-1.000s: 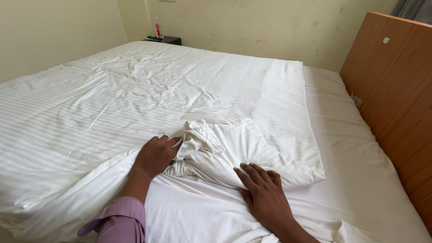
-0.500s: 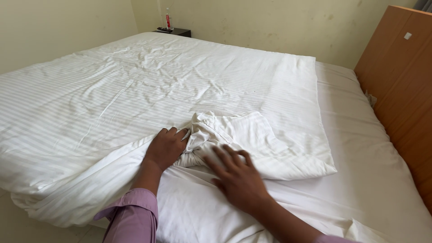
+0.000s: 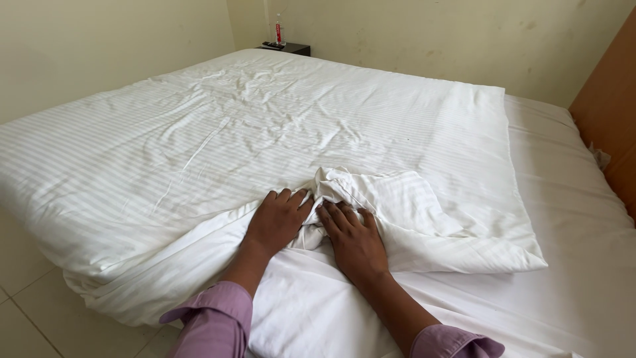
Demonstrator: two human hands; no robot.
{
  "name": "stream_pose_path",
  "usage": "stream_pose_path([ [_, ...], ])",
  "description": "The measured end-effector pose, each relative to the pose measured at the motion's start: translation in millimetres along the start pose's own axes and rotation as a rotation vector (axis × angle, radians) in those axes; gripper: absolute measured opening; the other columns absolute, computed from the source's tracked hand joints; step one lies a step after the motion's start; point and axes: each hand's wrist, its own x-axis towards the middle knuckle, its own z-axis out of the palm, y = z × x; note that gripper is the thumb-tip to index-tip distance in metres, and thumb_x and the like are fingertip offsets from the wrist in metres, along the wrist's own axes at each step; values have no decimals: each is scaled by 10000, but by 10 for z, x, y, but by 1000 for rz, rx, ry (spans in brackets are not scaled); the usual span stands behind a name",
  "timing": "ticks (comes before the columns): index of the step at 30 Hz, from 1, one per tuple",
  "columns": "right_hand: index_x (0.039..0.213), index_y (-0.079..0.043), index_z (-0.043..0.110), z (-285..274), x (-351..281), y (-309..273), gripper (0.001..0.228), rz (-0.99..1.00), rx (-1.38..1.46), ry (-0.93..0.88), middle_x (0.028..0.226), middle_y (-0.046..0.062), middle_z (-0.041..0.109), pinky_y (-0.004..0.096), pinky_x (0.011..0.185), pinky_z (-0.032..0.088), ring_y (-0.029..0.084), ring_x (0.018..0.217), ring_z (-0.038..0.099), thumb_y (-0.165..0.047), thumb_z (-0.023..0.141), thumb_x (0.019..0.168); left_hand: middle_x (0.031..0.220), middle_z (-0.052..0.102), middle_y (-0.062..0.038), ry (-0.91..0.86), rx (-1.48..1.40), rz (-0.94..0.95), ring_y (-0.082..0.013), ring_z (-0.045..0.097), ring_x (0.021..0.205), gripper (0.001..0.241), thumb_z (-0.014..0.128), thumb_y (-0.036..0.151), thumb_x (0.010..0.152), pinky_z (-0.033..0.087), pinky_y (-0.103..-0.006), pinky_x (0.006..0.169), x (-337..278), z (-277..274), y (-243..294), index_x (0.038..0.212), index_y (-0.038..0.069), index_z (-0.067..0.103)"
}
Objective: The person is making a bed by tucking a white striped sheet under the mattress. They start at one corner and work along the edges, pulling and smoothing the sheet to secure it under the mattress.
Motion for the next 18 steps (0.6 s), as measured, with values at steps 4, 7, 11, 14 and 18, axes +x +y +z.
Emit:
stream_pose_path([
  [4, 1529, -178, 425, 57, 84, 20, 602, 52, 9, -6, 1562, 21, 457, 506, 1159, 259, 222, 1436, 395, -133, 465, 931, 1388, 613, -50, 107, 28, -50, -231, 600, 1124, 477, 605, 199, 886, 473, -417, 881, -148, -113, 10, 1363, 181, 604],
  [7, 1522, -195, 440, 84, 126, 17, 586, 72, 29, 14, 1546, 13, 478, 509, 1156, 264, 220, 1430, 408, -129, 466, 940, 1420, 590, -69, 139, 26, -100, -259, 582, 1154, 535, 604, 311, 886, 458, -455, 887, -366, -348, -64, 1403, 178, 565],
  [11, 1520, -222, 454, 114, 183, 10, 580, 102, 46, 43, 1523, 1, 506, 511, 1151, 270, 213, 1415, 427, -117, 465, 950, 1349, 605, -104, 51, 5, -195, -277, 577, 1015, 768, 631, 549, 825, 453, -489, 798, -658, -573, -252, 1468, 145, 519],
  [14, 1520, -225, 457, 91, 180, 5, 590, 97, 59, 57, 1522, -8, 513, 499, 1151, 275, 207, 1408, 440, -108, 469, 942, 1182, 621, -74, -61, -51, -320, -253, 576, 932, 807, 647, 621, 844, 468, -458, 776, -843, -554, -349, 1466, 122, 520],
  [18, 1520, -222, 455, 82, 162, -4, 590, 83, 42, 82, 1516, -3, 514, 500, 1145, 277, 210, 1399, 446, -108, 475, 941, 1029, 620, -35, -70, -92, -387, -223, 579, 891, 751, 668, 615, 861, 483, -413, 732, -854, -440, -361, 1405, 110, 559],
])
